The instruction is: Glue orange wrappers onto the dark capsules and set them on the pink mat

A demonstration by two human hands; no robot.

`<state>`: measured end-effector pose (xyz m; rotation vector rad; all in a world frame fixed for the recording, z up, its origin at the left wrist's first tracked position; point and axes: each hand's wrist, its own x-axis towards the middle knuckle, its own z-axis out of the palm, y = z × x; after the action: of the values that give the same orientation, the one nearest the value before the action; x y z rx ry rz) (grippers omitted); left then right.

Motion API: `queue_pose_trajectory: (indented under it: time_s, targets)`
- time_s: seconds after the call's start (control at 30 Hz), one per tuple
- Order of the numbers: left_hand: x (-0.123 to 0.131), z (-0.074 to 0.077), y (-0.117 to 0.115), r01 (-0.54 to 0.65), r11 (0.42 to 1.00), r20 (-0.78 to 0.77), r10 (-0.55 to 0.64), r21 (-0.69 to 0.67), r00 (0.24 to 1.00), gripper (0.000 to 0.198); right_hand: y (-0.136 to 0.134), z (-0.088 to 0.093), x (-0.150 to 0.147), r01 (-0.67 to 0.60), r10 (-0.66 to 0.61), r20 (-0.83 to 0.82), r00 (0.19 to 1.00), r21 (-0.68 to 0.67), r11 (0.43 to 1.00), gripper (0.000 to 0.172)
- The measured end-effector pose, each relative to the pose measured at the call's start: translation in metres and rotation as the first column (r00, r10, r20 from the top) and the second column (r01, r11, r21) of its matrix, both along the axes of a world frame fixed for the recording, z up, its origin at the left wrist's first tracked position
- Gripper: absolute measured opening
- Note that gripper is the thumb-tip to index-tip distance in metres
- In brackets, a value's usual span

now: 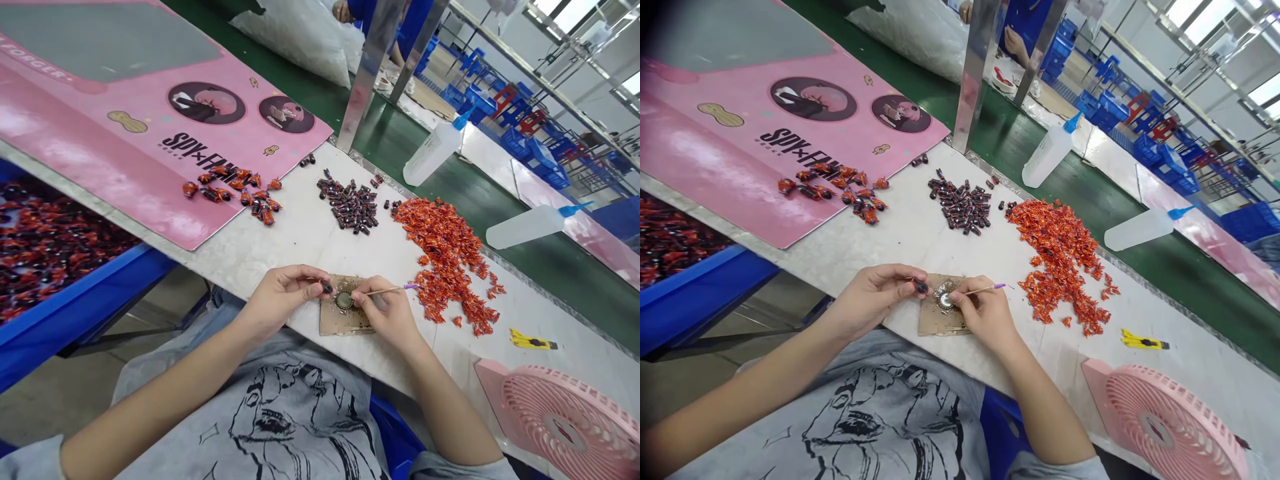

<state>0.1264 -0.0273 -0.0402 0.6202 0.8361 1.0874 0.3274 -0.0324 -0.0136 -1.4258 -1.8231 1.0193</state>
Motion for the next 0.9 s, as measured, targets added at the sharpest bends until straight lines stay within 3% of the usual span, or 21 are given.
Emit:
queue_pose_trajectory:
  time_s: [0.17,0.37,0.6,0.9]
  targets:
    - [0.001,0.002,-0.001,0.018,1.0,-0.029,-0.017,0.021,0.999,0.029,0.001,0.0,-0.001,0.007,-0.011,-0.038,0.999,-0.086,0.996,0.032]
    - [0.003,0.007,-0.009,-0.02,1.0,-0.033,0.02,-0.017,0.999,0.026,-0.001,0.005,-0.003,0.125,-0.174,-0.26,0.95,-0.194,0.973,0.041]
    - [0.012,0.014,-0.014,-0.008,0.997,-0.05,0.005,-0.07,0.999,0.025,-0.013,0.017,-0.009,0.096,-0.094,-0.419,0.903,-0.015,0.995,0.031]
    - [0.015,0.021,-0.016,0.014,0.995,-0.008,-0.015,-0.103,1.0,0.027,-0.017,0.013,-0.008,0.01,0.051,-0.208,0.977,0.284,0.959,0.016]
